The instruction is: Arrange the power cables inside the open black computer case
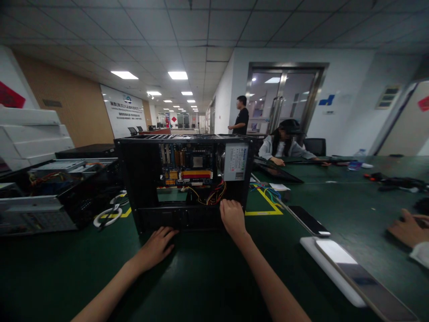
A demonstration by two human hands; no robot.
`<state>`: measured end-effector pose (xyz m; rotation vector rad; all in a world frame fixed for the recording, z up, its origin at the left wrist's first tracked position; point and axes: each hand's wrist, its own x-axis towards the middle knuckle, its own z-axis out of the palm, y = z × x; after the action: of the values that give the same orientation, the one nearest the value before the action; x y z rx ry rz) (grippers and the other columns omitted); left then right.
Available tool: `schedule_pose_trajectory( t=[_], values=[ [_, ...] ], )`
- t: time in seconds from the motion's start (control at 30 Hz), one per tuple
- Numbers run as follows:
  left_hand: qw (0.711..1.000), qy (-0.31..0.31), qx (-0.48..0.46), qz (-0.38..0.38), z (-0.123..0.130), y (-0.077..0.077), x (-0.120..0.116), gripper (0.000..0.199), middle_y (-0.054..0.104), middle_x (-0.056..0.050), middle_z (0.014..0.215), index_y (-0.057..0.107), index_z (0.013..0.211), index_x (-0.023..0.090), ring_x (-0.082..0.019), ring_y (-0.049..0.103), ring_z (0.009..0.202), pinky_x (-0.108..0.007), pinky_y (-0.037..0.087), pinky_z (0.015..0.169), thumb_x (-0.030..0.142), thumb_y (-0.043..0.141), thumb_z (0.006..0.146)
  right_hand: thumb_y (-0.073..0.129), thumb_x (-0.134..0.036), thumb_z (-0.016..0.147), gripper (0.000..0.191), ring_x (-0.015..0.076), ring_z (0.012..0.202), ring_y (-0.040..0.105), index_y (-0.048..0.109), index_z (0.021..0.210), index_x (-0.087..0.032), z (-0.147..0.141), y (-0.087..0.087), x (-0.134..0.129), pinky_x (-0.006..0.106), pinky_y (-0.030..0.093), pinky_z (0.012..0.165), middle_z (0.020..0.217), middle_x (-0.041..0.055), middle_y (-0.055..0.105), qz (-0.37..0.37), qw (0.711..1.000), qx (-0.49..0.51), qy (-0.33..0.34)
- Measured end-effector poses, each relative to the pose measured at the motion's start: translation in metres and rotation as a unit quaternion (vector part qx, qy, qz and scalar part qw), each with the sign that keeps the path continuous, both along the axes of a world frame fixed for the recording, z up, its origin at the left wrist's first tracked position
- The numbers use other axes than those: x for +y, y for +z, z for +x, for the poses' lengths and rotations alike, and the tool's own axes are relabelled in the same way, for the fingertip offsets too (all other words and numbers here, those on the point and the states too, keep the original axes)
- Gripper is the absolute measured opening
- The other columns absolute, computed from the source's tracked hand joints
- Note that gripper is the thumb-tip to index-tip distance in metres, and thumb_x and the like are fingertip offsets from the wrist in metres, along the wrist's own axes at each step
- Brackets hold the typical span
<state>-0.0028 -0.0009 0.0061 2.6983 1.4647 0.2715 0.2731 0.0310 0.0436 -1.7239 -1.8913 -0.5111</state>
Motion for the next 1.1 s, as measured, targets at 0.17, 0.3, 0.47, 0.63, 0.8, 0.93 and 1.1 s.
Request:
schedule_pose_trajectory(
  t=[0.17,0.3,0.47,0.63,0.8,0.93,1.1],
  values=[
    [1.0,0.001,-0.002,-0.007,0.0,0.002,-0.001,0.04,0.042,-0.004,0.115,0.035,0.118,0.026,-0.022,0.038,0.106,-0.039,0.031,0.088,0.026,0.04,0.078,0.023,-0.023,0.086,0.033,0.0171,0.073,0.046,0.05,0.068,-0.016,0.001,-0.006,-0.001,0.029,0.027,0.072,0.069,0.0073,0.054,0.026,1.0,-0.003,0.015],
    [1.0,-0.003,-0.008,-0.007,0.001,0.003,-0.001,0.04,0.042,-0.004,0.114,0.035,0.118,0.027,-0.021,0.038,0.105,-0.038,0.032,0.088,0.025,0.04,0.078,0.023,-0.023,0.086,0.033,0.0167,0.074,0.045,0.05,0.069,-0.016,0.002,-0.008,0.0,0.029,0.026,0.075,0.07,0.0065,0.053,0.037,0.999,-0.016,0.012],
    [1.0,-0.002,-0.005,-0.005,0.001,0.0,0.0,0.041,0.043,-0.004,0.114,0.036,0.117,0.027,-0.022,0.038,0.105,-0.039,0.032,0.087,0.025,0.041,0.077,0.024,-0.022,0.086,0.032,0.0169,0.074,0.045,0.05,0.069,-0.016,0.002,-0.009,-0.001,0.029,0.026,0.075,0.07,0.0066,0.054,0.032,0.999,-0.013,0.011],
    [1.0,-0.003,-0.006,-0.004,0.0,-0.001,0.001,0.04,0.042,-0.004,0.115,0.035,0.118,0.027,-0.022,0.037,0.106,-0.039,0.032,0.088,0.025,0.04,0.078,0.027,-0.022,0.085,0.029,0.0169,0.074,0.047,0.05,0.069,-0.016,0.001,-0.002,-0.001,0.028,0.027,0.071,0.071,0.0066,0.055,0.009,1.0,0.003,0.017],
    [1.0,-0.004,-0.009,-0.006,-0.001,-0.001,0.0,0.042,0.041,-0.004,0.116,0.034,0.119,0.027,-0.022,0.037,0.107,-0.04,0.031,0.089,0.025,0.04,0.078,0.033,-0.021,0.082,0.021,0.0166,0.077,0.049,0.051,0.073,-0.017,-0.01,0.019,0.007,0.027,0.028,0.071,0.076,0.0068,0.058,-0.04,0.998,0.033,0.045],
    [1.0,-0.001,-0.006,-0.006,0.0,0.001,-0.001,0.041,0.041,-0.003,0.116,0.034,0.118,0.028,-0.022,0.036,0.108,-0.04,0.03,0.09,0.024,0.041,0.077,0.036,-0.022,0.081,0.017,0.0148,0.078,0.051,0.053,0.08,-0.018,-0.027,0.036,0.022,0.023,0.03,0.07,0.083,0.0061,0.059,-0.101,0.983,0.105,0.111],
    [1.0,0.0,0.002,-0.01,0.001,0.002,-0.001,0.041,0.041,-0.004,0.116,0.034,0.118,0.027,-0.022,0.037,0.108,-0.04,0.031,0.089,0.024,0.041,0.078,0.043,-0.019,0.077,0.015,0.0131,0.068,0.054,0.057,0.075,-0.019,-0.044,0.042,0.055,0.02,0.033,0.062,0.073,0.0029,0.061,-0.184,0.944,0.157,0.224]
  ],
)
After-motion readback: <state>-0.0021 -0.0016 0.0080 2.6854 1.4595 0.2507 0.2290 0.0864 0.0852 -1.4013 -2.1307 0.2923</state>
